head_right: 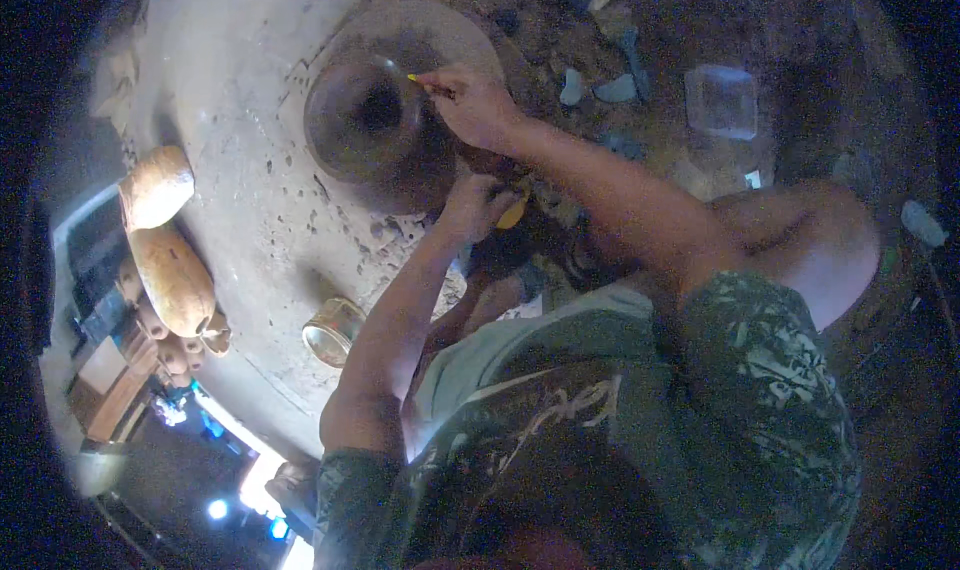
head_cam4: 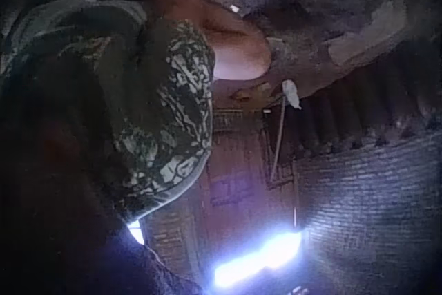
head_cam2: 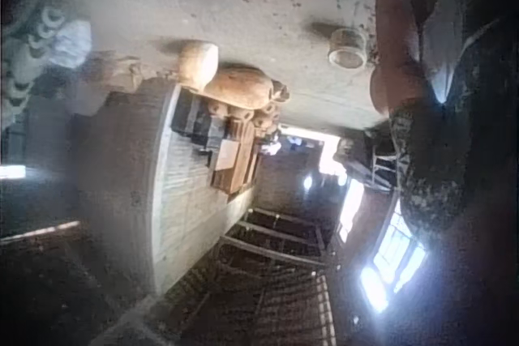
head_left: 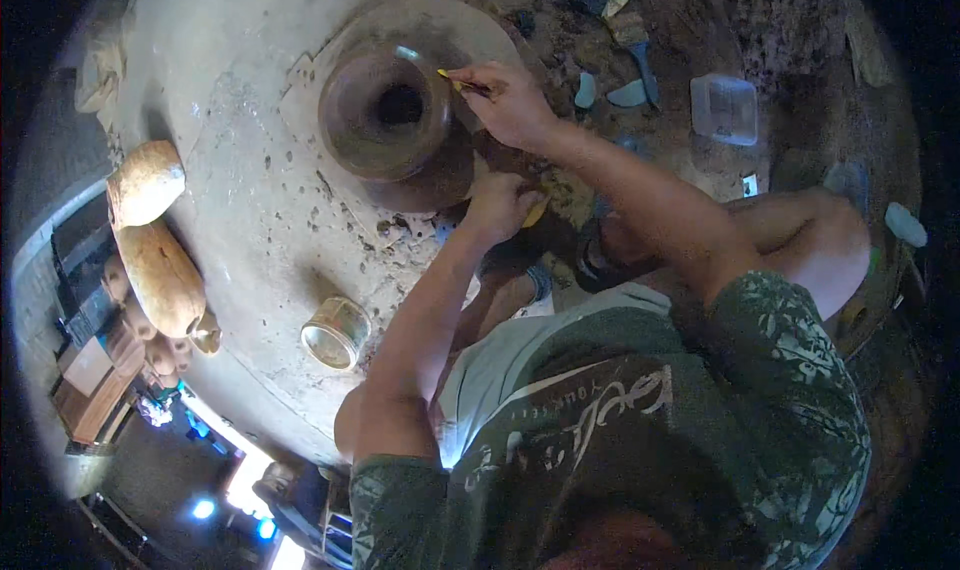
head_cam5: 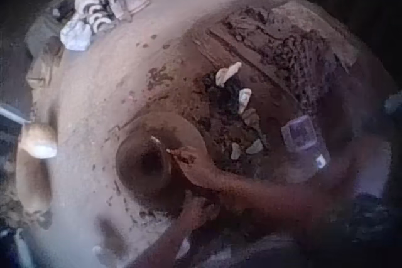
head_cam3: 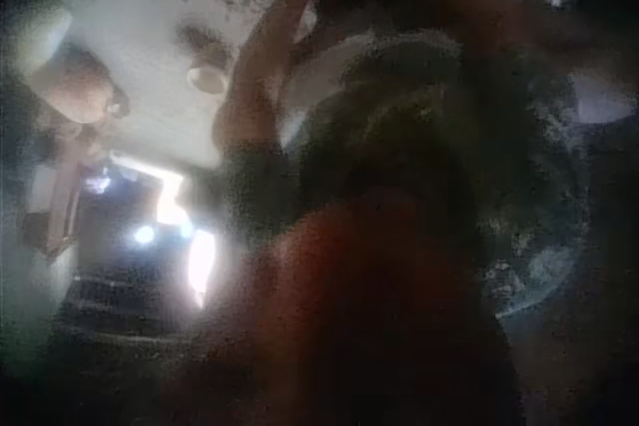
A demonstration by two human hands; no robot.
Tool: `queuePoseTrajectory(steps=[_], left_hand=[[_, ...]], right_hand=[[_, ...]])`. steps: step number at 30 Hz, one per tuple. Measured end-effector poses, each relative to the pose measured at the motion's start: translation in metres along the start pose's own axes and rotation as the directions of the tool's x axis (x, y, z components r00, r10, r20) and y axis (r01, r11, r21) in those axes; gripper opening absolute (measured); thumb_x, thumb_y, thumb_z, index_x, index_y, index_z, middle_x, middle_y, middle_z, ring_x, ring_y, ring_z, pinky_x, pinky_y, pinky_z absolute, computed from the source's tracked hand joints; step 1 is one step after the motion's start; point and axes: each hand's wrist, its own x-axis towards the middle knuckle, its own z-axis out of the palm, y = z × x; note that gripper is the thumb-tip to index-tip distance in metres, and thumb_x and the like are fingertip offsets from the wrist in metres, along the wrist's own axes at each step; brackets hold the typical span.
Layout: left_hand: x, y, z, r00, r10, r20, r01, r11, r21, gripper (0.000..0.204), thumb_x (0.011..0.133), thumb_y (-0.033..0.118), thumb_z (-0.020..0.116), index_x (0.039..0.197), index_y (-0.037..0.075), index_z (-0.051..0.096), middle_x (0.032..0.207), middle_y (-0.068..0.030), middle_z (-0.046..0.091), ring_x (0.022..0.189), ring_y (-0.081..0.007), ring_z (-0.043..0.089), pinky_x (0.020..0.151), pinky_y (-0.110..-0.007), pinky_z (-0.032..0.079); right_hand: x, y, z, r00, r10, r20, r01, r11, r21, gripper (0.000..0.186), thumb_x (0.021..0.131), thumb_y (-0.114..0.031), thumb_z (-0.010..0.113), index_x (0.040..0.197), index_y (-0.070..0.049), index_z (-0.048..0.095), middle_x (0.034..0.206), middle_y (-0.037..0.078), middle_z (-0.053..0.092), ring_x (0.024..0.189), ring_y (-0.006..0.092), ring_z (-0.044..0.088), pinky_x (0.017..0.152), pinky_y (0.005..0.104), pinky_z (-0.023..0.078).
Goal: The person shapes the top and sides of a clay pot using a yellow rib tool and their hands while the wheel rotates, occasionally dipping their fingers into a container of water.
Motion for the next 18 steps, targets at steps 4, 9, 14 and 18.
queuePoseTrajectory(steps=[4, 9, 14, 18], left_hand=[[-0.037, -0.044, -0.023, 0.96, 0.104, -0.26, -0.131, 0.987, -0.089, 0.024, 0.088, 0.02, 0.072, 0.104, 0.004, 0.078, 0.109, -0.0231, 0.072, 0.102, -0.0462, 0.065, 0.097, -0.054, 0.051], [-0.075, -0.097, -0.032, 0.975, 0.032, -0.219, 0.008, 0.984, 0.179, 0.021, 0.084, 0.018, 0.069, 0.099, 0.007, 0.078, 0.104, -0.0217, 0.074, 0.099, -0.0462, 0.067, 0.087, -0.054, 0.053], [-0.014, -0.014, 0.02, 0.964, 0.037, -0.264, -0.054, 0.997, -0.061, 0.026, 0.077, 0.026, 0.074, 0.089, 0.002, 0.077, 0.087, -0.0268, 0.072, 0.083, -0.0461, 0.07, 0.076, -0.052, 0.057], [0.035, -0.002, 0.025, 0.997, 0.048, 0.055, -0.052, 0.995, 0.08, 0.025, 0.08, 0.027, 0.075, 0.087, 0.003, 0.078, 0.089, -0.0282, 0.072, 0.087, -0.0453, 0.071, 0.079, -0.053, 0.057]], right_hand=[[0.003, 0.016, -0.01, 0.995, -0.054, -0.081, 0.05, 0.997, -0.055, 0.029, 0.098, -0.004, 0.062, 0.126, -0.002, 0.073, 0.114, 0.012, 0.072, 0.108, 0.0187, 0.069, 0.096, 0.0331, 0.054], [0.004, 0.012, -0.01, 0.987, -0.132, -0.095, 0.116, 0.981, -0.156, 0.031, 0.097, -0.005, 0.064, 0.126, -0.002, 0.072, 0.117, 0.013, 0.072, 0.107, 0.0197, 0.07, 0.095, 0.0332, 0.055], [0.003, 0.004, -0.014, 0.989, -0.119, -0.083, 0.095, 0.964, -0.25, 0.031, 0.096, -0.005, 0.066, 0.126, -0.002, 0.073, 0.116, 0.014, 0.072, 0.107, 0.0218, 0.071, 0.094, 0.0335, 0.055], [0.008, 0.006, -0.006, 0.988, -0.118, -0.101, 0.098, 0.979, -0.181, 0.03, 0.095, -0.006, 0.067, 0.124, -0.002, 0.073, 0.11, 0.014, 0.072, 0.103, 0.0205, 0.071, 0.089, 0.0317, 0.056]])
